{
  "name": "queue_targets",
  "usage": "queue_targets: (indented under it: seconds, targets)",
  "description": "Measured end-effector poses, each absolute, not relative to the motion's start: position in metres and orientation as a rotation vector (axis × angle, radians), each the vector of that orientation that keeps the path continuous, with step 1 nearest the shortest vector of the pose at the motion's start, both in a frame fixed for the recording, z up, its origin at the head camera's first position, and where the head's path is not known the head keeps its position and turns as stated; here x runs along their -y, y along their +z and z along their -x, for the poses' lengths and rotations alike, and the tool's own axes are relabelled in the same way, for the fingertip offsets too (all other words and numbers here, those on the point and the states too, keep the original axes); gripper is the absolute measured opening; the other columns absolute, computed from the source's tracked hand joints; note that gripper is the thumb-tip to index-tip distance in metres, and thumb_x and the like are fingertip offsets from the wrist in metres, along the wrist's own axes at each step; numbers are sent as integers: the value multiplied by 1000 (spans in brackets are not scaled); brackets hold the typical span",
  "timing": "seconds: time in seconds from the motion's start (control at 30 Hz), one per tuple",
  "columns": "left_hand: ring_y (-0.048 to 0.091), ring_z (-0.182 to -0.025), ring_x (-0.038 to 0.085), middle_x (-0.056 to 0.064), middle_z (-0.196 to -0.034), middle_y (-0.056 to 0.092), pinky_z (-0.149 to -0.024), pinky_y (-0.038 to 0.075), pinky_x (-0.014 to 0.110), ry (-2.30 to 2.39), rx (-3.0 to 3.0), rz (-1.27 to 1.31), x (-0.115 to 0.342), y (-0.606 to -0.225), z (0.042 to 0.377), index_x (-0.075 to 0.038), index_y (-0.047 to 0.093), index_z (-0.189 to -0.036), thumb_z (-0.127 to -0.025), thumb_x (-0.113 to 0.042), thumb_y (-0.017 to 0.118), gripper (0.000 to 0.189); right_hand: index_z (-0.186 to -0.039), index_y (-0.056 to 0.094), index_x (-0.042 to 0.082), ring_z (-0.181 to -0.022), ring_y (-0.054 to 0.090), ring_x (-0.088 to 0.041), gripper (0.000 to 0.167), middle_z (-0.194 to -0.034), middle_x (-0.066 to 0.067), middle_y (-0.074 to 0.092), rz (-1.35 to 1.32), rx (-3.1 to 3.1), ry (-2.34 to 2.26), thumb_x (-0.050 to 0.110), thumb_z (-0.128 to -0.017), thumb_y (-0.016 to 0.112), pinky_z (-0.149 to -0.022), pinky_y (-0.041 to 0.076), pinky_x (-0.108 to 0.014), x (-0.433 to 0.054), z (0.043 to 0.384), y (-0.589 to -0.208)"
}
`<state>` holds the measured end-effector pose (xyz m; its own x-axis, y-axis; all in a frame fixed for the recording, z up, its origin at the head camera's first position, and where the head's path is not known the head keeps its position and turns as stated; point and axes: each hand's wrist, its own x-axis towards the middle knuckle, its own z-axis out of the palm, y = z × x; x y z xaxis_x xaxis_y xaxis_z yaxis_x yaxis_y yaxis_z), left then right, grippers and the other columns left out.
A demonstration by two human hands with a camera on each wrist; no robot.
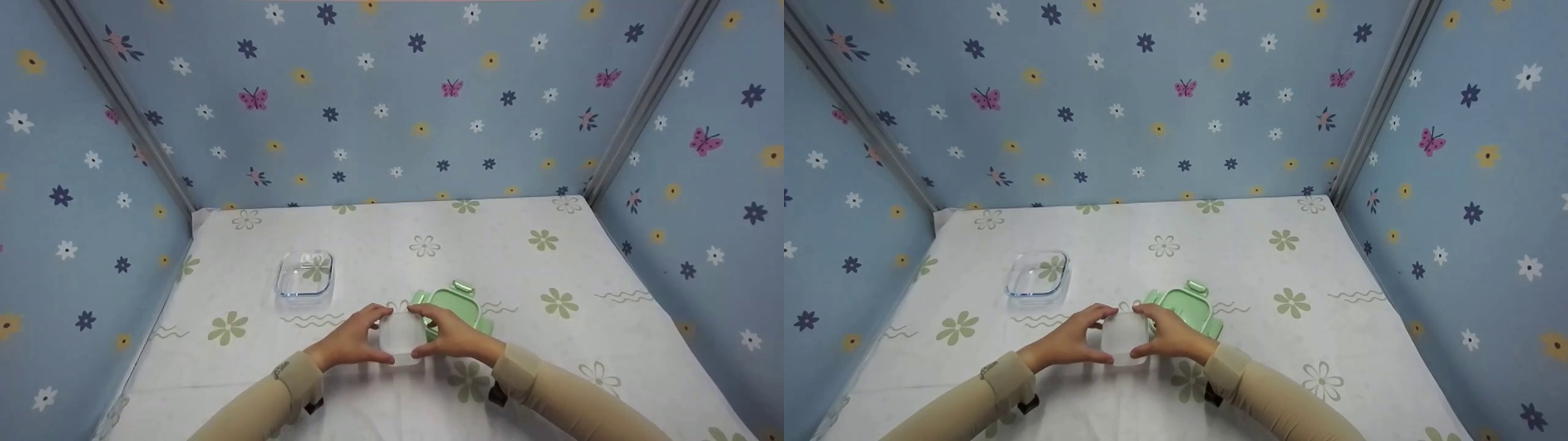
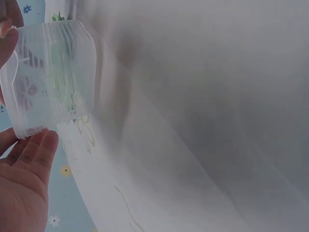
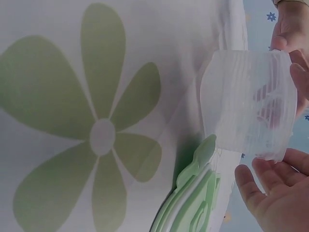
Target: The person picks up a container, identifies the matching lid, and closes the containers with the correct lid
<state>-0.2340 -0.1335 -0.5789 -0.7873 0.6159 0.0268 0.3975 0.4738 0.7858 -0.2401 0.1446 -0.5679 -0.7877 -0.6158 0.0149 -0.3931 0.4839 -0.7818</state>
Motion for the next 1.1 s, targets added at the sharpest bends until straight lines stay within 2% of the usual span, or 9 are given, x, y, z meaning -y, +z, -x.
queue_targets:
  seconds: [0.4, 0.67, 1.1]
  targets:
    - [62, -136, 29, 13, -147, 61, -112, 57, 49, 1194, -2503, -866, 129, -582, 235, 1, 53, -152, -90, -45, 89, 85, -151, 54, -9, -139, 60, -43, 84, -153, -25, 60, 856, -2461, -1231, 23, -85, 95, -107, 57, -61, -144, 240, -571]
    - [64, -131, 30, 13, -144, 63, -110, 58, 49, 1202, -2513, -831, 128, -580, 238, 1, 56, -149, -87, -45, 92, 84, -153, 54, -7, -140, 60, -40, 84, -155, -22, 60, 821, -2459, -1227, 23, -85, 95, -108, 57, -59, -144, 242, -571]
    - [64, -129, 32, 15, -147, 63, -111, 56, 52, 1201, -2482, -728, 124, -572, 236, -2, 55, -146, -85, -38, 95, 81, -154, 53, -6, -142, 58, -43, 86, -157, -25, 57, 807, -2488, -1192, 24, -85, 95, -114, 52, -61, -142, 239, -573]
